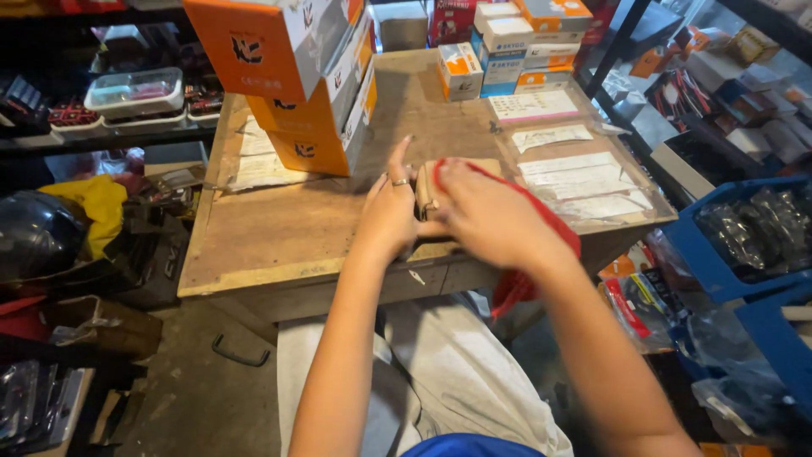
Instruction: Wiping down cardboard boxes containing motorcycle parts using a red cloth.
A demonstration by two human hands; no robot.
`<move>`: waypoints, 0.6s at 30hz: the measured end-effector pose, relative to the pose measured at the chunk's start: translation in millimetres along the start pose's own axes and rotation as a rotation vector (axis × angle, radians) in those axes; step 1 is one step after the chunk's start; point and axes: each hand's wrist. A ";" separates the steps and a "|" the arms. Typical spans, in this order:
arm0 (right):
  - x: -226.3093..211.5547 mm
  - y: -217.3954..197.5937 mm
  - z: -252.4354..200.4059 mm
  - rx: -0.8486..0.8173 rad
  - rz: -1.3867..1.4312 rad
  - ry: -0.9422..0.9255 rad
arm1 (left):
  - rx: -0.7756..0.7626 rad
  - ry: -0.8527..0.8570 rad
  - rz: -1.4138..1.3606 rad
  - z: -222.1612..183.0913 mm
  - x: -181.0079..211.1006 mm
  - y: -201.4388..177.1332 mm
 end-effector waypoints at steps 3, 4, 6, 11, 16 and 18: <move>39.5 -1.4 17.8 -0.087 0.140 0.389 | -0.039 -0.034 -0.077 -3.1 11.9 -6.4; 49.8 1.2 10.7 -0.087 0.142 0.390 | -0.041 -0.035 -0.077 -3.0 11.6 -6.0; 69.6 5.2 -0.5 -0.043 0.497 0.471 | -0.011 -0.017 -0.044 -0.8 10.8 -7.6; 71.4 7.7 -30.0 0.083 0.740 0.374 | -0.050 0.003 -0.016 -2.5 9.1 -5.4; 48.9 16.7 -45.1 0.263 0.470 0.252 | -0.040 0.045 -0.020 -2.2 7.0 -3.5; 48.8 26.1 -55.3 0.317 0.332 0.348 | -0.064 0.024 -0.021 -3.3 5.5 -2.7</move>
Point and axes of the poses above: each hand's wrist, its own z-axis towards the middle knuckle, its own y-axis out of the palm, x = y × z, and after that the axes turned 5 degrees about y, right-handed
